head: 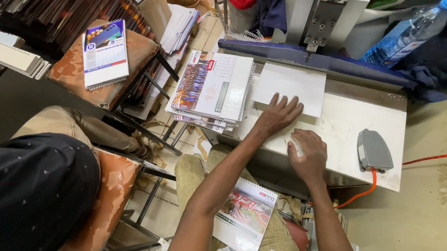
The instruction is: Using a spiral binding machine to assemble and crimp printed calendars.
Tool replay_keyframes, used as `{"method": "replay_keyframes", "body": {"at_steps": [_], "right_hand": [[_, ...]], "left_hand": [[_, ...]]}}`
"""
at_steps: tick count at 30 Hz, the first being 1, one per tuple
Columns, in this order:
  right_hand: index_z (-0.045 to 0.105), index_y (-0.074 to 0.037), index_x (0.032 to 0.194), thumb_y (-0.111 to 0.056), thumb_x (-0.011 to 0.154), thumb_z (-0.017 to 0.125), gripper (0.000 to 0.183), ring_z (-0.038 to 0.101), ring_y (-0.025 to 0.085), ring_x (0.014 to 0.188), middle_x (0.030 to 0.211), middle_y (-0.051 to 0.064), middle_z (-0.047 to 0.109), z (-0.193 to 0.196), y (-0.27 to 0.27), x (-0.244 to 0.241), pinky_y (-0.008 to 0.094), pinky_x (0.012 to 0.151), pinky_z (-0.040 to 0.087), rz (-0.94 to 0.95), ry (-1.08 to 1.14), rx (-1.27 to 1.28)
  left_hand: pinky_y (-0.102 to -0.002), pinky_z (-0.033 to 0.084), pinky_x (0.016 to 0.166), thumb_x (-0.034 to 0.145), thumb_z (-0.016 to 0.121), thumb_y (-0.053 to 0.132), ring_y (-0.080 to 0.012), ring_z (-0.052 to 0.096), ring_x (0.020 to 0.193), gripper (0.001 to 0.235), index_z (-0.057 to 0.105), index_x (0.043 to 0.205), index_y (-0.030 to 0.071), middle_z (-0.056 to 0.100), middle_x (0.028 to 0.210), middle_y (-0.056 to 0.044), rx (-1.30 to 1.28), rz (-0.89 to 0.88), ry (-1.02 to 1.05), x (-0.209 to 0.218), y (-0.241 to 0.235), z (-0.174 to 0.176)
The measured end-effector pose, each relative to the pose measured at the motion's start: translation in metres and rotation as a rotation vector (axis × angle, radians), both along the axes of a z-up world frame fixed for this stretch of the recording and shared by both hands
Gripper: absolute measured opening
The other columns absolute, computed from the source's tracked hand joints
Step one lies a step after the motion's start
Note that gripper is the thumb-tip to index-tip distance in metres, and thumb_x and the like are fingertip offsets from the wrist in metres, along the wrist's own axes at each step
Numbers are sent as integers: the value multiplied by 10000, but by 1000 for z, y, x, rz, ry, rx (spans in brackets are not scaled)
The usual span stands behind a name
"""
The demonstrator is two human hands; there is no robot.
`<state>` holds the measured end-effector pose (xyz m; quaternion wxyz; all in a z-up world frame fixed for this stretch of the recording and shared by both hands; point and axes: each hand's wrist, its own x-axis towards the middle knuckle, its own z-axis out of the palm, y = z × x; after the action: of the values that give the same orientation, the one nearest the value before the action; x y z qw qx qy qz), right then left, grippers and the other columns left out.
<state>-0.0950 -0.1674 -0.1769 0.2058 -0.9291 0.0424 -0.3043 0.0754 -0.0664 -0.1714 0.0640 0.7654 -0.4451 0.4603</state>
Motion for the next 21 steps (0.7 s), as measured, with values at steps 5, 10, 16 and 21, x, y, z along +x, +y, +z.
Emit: {"method": "replay_keyframes", "body": {"at_steps": [5, 10, 16, 21], "right_hand": [[704, -169, 1235, -311, 979, 675, 294, 550, 322, 1358, 1356, 66, 664, 13, 0, -1, 548, 1083, 432, -35, 144, 93], [627, -92, 1282, -219, 937, 725, 380, 480, 429, 1359, 1380, 161, 581, 1, -28, -1, 644, 1106, 358, -34, -125, 178], [413, 43, 1507, -207, 1065, 585, 536, 394, 380, 1488, 1609, 256, 391, 134, -15, -45, 494, 1178, 401, 82, -210, 552], [214, -140, 1673, -63, 1155, 405, 556, 261, 347, 1627, 1760, 163, 201, 140, -12, -68, 495, 1320, 332, 416, -401, 651]], "left_hand": [[-441, 592, 806, 967, 617, 161, -245, 731, 859, 69, 649, 1028, 158, 690, 978, -62, -53, 43, 177, 18, -8, 15], [-374, 590, 711, 975, 614, 219, -218, 744, 783, 75, 649, 963, 154, 702, 879, -27, -272, 31, 196, -28, 25, 130], [-339, 413, 384, 1084, 386, 418, -183, 571, 500, 425, 589, 938, 75, 620, 690, -29, -627, -88, 635, -83, 109, 226], [-483, 326, 1187, 897, 459, 658, -376, 421, 1471, 909, 486, 1456, -58, 432, 1567, -277, -390, -59, 1696, -107, 150, 158]]}}
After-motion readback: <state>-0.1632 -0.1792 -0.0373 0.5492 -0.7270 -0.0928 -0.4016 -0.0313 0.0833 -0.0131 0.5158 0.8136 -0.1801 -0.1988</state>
